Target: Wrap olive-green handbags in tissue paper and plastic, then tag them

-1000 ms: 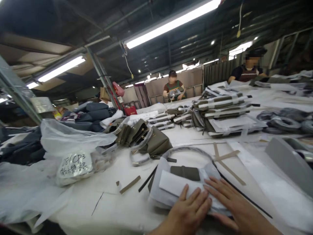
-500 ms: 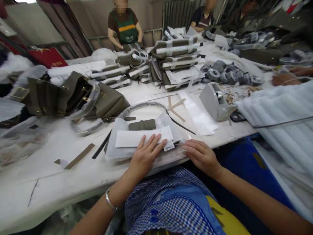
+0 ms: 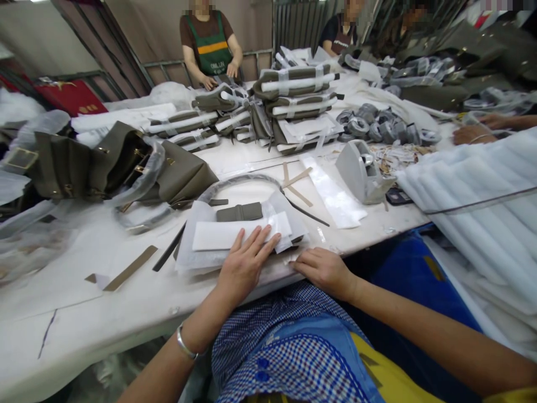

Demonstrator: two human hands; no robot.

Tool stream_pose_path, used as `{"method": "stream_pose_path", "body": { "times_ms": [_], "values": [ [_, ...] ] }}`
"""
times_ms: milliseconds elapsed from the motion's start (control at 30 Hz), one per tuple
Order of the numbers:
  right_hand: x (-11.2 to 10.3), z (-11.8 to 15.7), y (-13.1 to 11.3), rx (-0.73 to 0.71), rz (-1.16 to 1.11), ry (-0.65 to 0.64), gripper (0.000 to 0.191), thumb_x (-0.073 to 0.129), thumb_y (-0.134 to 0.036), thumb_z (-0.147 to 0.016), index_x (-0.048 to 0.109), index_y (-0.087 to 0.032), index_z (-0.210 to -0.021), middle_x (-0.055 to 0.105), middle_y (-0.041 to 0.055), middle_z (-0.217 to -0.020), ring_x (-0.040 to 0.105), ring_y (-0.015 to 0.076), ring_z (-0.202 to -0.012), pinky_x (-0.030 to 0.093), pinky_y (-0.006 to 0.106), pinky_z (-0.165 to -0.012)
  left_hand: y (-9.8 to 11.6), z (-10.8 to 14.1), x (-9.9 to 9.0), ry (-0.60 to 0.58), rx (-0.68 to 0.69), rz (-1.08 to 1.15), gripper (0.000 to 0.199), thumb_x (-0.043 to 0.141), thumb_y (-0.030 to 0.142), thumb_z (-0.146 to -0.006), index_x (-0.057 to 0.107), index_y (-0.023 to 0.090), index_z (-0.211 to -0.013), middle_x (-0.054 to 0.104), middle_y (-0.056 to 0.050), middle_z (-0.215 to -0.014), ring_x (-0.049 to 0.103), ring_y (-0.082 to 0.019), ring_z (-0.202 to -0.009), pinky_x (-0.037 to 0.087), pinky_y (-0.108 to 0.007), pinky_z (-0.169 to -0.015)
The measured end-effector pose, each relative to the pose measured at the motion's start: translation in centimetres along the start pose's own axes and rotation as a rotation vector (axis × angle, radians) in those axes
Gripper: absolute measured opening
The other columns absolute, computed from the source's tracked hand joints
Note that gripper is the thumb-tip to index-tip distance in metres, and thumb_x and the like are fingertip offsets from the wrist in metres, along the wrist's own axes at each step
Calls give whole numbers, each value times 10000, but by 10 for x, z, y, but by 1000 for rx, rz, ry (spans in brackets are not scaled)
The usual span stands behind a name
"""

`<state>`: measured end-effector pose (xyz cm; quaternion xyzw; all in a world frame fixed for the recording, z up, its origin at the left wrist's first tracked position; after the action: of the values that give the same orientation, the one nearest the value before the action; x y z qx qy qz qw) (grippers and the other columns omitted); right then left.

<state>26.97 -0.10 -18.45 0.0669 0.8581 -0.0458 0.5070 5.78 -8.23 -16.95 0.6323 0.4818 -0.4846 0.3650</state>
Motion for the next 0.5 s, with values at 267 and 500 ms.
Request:
{"method": "stream_pose_path", "body": {
  "times_ms": [267,500],
  "values": [
    [-17,0,-20,-73,-106,16,150,544,-183,-973,694,-176,-985,672,15,-741,572,133,-655,426,284,-611,0,-1,0,-7,13,-11,690,453,99,-920,219,260,-1548,286,-22,-1615,298,-243,-1471,258,-534,-1207],
    [-37,-72,30,43,-101,66,374,521,-289,-991,567,-150,-1336,651,120,-1296,572,238,-1229,468,433,-1043,0,1,3,42,30,-47,659,466,139,-950,222,287,-1545,302,-44,-1606,319,-254,-1462,281,-547,-1195]
  ]
}}
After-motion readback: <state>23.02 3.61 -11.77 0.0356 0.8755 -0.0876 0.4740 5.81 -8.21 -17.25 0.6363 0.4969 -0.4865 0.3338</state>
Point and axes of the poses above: each hand's wrist, its own z-axis away from the middle knuckle, its own x-axis out of the palm, y = z × x, the point moved 2 cm from there along -z, towards the middle knuckle
